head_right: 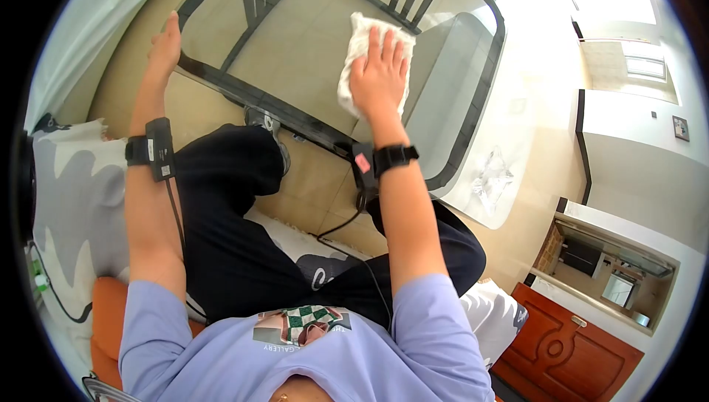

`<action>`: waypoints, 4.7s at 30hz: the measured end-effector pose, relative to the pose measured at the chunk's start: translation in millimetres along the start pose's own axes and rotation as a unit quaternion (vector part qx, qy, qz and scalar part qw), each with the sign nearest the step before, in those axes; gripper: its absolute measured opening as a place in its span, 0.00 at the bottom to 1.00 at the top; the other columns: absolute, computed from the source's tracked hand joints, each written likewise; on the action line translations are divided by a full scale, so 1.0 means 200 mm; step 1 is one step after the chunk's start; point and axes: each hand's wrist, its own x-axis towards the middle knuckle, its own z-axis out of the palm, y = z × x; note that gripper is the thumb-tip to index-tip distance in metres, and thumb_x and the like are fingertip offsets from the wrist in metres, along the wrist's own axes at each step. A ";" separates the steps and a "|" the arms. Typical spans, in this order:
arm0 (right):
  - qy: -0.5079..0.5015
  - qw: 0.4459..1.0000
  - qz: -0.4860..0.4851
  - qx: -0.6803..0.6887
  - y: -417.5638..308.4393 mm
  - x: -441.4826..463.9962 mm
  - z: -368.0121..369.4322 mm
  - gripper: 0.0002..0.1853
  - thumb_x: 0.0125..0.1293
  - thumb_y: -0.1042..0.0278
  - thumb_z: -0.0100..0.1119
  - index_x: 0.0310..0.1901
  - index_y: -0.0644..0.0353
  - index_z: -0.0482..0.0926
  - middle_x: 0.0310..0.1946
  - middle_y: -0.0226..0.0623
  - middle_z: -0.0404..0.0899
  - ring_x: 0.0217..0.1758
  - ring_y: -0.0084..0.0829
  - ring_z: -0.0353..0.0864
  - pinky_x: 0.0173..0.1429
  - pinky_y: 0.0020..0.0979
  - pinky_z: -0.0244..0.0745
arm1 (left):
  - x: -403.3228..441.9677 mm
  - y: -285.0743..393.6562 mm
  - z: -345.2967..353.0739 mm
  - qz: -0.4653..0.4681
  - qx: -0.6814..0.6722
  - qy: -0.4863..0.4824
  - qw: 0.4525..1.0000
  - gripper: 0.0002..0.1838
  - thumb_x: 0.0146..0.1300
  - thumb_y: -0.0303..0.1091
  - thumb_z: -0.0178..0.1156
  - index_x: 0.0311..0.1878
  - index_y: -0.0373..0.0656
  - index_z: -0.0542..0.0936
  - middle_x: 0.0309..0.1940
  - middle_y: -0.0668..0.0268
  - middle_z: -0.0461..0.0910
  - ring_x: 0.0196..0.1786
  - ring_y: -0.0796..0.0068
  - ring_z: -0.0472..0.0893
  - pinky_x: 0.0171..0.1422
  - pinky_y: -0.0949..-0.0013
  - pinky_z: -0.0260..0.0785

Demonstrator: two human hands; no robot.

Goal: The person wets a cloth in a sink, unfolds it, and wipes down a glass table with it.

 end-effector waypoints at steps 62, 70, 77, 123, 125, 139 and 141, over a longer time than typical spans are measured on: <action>0.005 0.999 -0.026 0.029 -0.27 0.37 0.12 0.35 0.71 0.49 0.37 0.78 0.49 0.54 0.80 0.44 0.48 0.83 0.49 0.44 0.83 0.49 0.37 | -0.10 0.05 -0.03 0.024 0.032 0.004 0.999 0.59 0.67 0.75 0.31 0.68 0.13 0.54 0.67 0.23 0.57 0.72 0.31 0.58 0.73 0.45 0.57; -0.001 0.999 -0.039 0.024 -0.20 0.64 0.17 0.34 0.72 0.49 0.34 0.79 0.46 0.52 0.81 0.40 0.46 0.84 0.47 0.42 0.83 0.48 0.37 | 0.01 -0.05 -0.02 0.000 0.021 0.014 1.000 0.53 0.67 0.77 0.31 0.76 0.34 0.59 0.78 0.40 0.48 0.79 0.35 0.46 0.81 0.43 0.41; -0.018 0.998 -0.063 0.006 -0.19 0.59 0.16 0.34 0.72 0.51 0.33 0.79 0.48 0.52 0.81 0.43 0.46 0.83 0.49 0.42 0.83 0.49 0.37 | -0.04 0.01 -0.04 0.005 0.018 0.000 1.000 0.51 0.67 0.75 0.33 0.76 0.36 0.59 0.78 0.42 0.47 0.80 0.39 0.46 0.81 0.46 0.43; -0.007 0.994 -0.101 0.043 -0.47 0.64 0.20 0.33 0.73 0.53 0.33 0.78 0.45 0.55 0.80 0.41 0.50 0.83 0.46 0.45 0.83 0.48 0.39 | -0.20 0.13 -0.03 0.006 0.001 0.011 1.000 0.56 0.69 0.72 0.32 0.67 0.14 0.57 0.68 0.31 0.61 0.72 0.30 0.59 0.74 0.44 0.56; -0.004 0.994 -0.099 0.047 -0.46 0.67 0.22 0.33 0.73 0.53 0.32 0.79 0.46 0.54 0.80 0.39 0.50 0.83 0.46 0.44 0.83 0.48 0.39 | -0.11 0.07 0.00 -0.005 0.004 0.025 1.000 0.56 0.68 0.75 0.33 0.69 0.20 0.61 0.71 0.36 0.60 0.73 0.30 0.58 0.75 0.41 0.51; -0.058 0.968 -0.242 0.042 -0.38 0.18 0.03 0.35 0.70 0.61 0.38 0.79 0.54 0.50 0.80 0.41 0.49 0.83 0.44 0.47 0.83 0.49 0.41 | -0.25 0.21 -0.21 -0.107 -0.352 -0.073 0.927 0.42 0.69 0.70 0.41 0.74 0.46 0.63 0.63 0.60 0.72 0.58 0.65 0.74 0.56 0.54 0.73; -0.100 0.954 -0.278 0.051 -0.37 0.02 -0.06 0.35 0.70 0.62 0.39 0.79 0.54 0.50 0.80 0.41 0.50 0.83 0.44 0.48 0.83 0.48 0.41 | -0.25 0.20 -0.20 -0.095 -0.363 -0.085 0.923 0.41 0.70 0.67 0.36 0.69 0.40 0.67 0.59 0.57 0.74 0.58 0.65 0.74 0.58 0.59 0.70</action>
